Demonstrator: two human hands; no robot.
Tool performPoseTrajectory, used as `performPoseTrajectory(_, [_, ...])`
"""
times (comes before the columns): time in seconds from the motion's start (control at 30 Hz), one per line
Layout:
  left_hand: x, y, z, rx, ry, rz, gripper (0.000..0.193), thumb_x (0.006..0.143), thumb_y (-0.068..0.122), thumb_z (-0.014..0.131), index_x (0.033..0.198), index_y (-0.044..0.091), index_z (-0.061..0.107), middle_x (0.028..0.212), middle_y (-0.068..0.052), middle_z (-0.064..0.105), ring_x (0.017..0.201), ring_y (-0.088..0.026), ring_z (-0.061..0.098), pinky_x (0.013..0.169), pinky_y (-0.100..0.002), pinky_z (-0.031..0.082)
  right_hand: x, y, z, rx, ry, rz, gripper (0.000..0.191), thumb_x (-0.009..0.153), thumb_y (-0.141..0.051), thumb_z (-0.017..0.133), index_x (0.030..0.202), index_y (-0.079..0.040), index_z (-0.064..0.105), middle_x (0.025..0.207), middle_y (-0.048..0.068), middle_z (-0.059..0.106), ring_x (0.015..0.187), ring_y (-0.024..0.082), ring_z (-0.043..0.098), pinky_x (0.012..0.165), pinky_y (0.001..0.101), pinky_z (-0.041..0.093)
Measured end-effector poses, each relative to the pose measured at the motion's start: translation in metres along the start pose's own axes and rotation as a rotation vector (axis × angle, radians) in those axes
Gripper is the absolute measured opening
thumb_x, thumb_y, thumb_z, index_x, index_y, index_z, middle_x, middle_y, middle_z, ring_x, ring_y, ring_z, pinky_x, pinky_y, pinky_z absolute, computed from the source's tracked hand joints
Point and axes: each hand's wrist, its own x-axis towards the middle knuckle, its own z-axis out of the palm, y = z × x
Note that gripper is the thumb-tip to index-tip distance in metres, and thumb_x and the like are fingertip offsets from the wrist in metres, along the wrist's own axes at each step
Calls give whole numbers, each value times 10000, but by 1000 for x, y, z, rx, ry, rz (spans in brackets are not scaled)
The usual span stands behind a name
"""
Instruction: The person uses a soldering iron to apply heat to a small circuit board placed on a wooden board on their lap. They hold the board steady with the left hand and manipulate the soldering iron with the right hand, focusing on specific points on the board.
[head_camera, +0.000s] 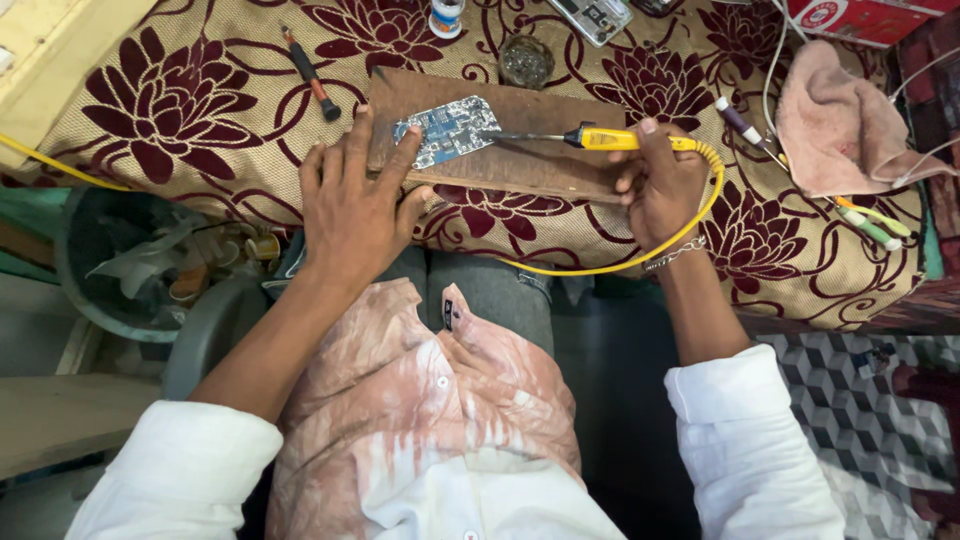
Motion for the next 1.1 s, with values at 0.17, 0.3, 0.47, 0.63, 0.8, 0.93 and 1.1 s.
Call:
performPoseTrajectory(0.17, [0, -1, 1, -3, -13, 0, 600, 1004, 436, 707, 1527, 169, 585, 1567, -264, 419, 1312, -412, 499, 1134, -593, 313, 0, -2, -2, -22, -63, -7, 191, 1065, -232, 662, 979, -63, 655, 812, 106, 725, 543, 109, 616, 443, 211, 455])
performPoseTrajectory(0.3, [0, -1, 1, -1, -3, 0, 597, 1000, 437, 714, 1523, 175, 593, 1567, -265, 417, 1299, -413, 501, 1132, -592, 318, -1, -1, -3, -46, -83, -6, 212, 1071, -233, 671, 945, -66, 638, 807, 97, 717, 553, 106, 616, 451, 204, 457])
performPoseTrajectory(0.47, [0, -1, -1, -6, 2, -3, 600, 985, 433, 723, 1514, 181, 599, 1574, -256, 422, 1295, -410, 514, 1136, -587, 330, 0, 0, -1, -44, -83, -6, 207, 1060, -240, 672, 944, -74, 631, 799, 90, 711, 548, 103, 610, 447, 198, 446])
performPoseTrajectory(0.63, [0, 1, -3, -11, 17, -1, 600, 983, 436, 726, 1518, 197, 595, 1570, -260, 429, 1294, -411, 521, 1123, -590, 338, 2, 1, -3, 20, 20, 21, 193, 1036, -249, 687, 985, -67, 648, 791, 91, 712, 538, 105, 596, 453, 205, 441])
performPoseTrajectory(0.8, [0, 1, -2, 1, 11, -2, 614, 970, 424, 728, 1527, 210, 584, 1567, -258, 434, 1277, -408, 526, 1127, -587, 341, 3, 3, -4, 14, 52, 32, 203, 1020, -251, 705, 997, -59, 646, 783, 100, 714, 533, 116, 598, 443, 210, 426])
performPoseTrajectory(0.93, [1, 1, -3, -1, 13, 1, 613, 982, 432, 725, 1533, 208, 581, 1566, -261, 434, 1268, -406, 528, 1130, -587, 341, 4, 4, -4, -5, 49, 20, 208, 1018, -256, 713, 997, -60, 647, 779, 95, 710, 540, 113, 600, 450, 205, 432])
performPoseTrajectory(1.1, [0, 1, -4, -3, -5, -7, 601, 995, 445, 709, 1530, 201, 582, 1567, -258, 431, 1265, -402, 532, 1134, -592, 337, 2, 3, -3, -13, 38, 3, 211, 1025, -259, 711, 996, -57, 656, 777, 93, 706, 552, 109, 608, 457, 201, 435])
